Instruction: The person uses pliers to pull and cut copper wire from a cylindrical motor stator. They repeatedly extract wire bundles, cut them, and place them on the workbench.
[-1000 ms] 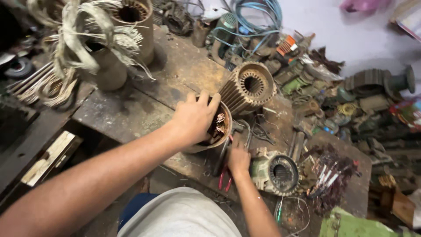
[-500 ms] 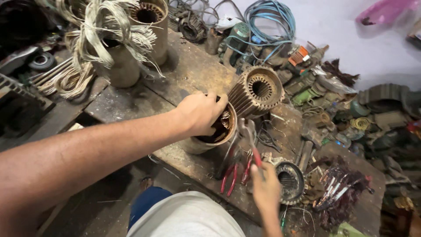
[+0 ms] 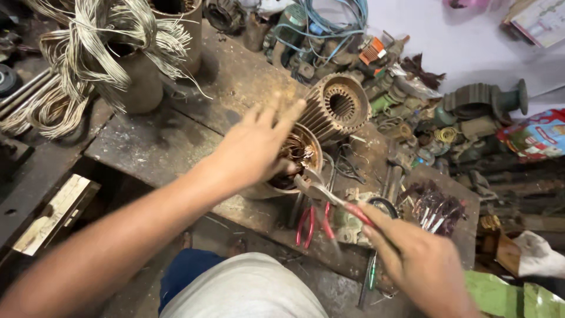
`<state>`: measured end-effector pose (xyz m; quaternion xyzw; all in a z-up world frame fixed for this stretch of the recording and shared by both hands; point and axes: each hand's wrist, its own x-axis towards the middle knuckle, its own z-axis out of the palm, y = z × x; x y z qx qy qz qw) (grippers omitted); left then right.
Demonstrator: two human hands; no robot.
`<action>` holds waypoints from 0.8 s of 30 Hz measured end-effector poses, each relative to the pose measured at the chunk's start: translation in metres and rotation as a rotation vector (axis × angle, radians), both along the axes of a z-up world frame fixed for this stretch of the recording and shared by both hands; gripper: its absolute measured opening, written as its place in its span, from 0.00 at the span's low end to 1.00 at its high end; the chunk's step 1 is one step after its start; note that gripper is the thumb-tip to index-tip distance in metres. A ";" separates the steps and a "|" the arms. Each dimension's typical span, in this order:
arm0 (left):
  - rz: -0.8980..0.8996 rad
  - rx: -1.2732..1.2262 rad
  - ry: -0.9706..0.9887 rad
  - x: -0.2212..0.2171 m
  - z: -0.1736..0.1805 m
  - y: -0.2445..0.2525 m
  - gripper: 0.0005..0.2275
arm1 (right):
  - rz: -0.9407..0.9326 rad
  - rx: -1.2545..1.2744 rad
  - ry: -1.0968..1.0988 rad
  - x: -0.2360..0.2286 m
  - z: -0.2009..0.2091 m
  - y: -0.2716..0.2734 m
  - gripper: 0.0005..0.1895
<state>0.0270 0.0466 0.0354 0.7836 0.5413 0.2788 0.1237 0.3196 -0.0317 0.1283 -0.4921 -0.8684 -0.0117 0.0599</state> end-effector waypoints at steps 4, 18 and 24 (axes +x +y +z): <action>0.147 0.109 -0.295 -0.031 -0.007 -0.040 0.31 | -0.075 -0.220 -0.507 -0.057 0.054 0.035 0.27; 0.074 -0.031 -0.644 -0.039 -0.042 -0.096 0.21 | 0.121 -0.547 -1.026 -0.177 0.060 0.165 0.19; -0.091 0.232 -0.551 -0.012 -0.049 -0.100 0.23 | -0.119 -0.274 -0.741 -0.128 0.049 0.092 0.22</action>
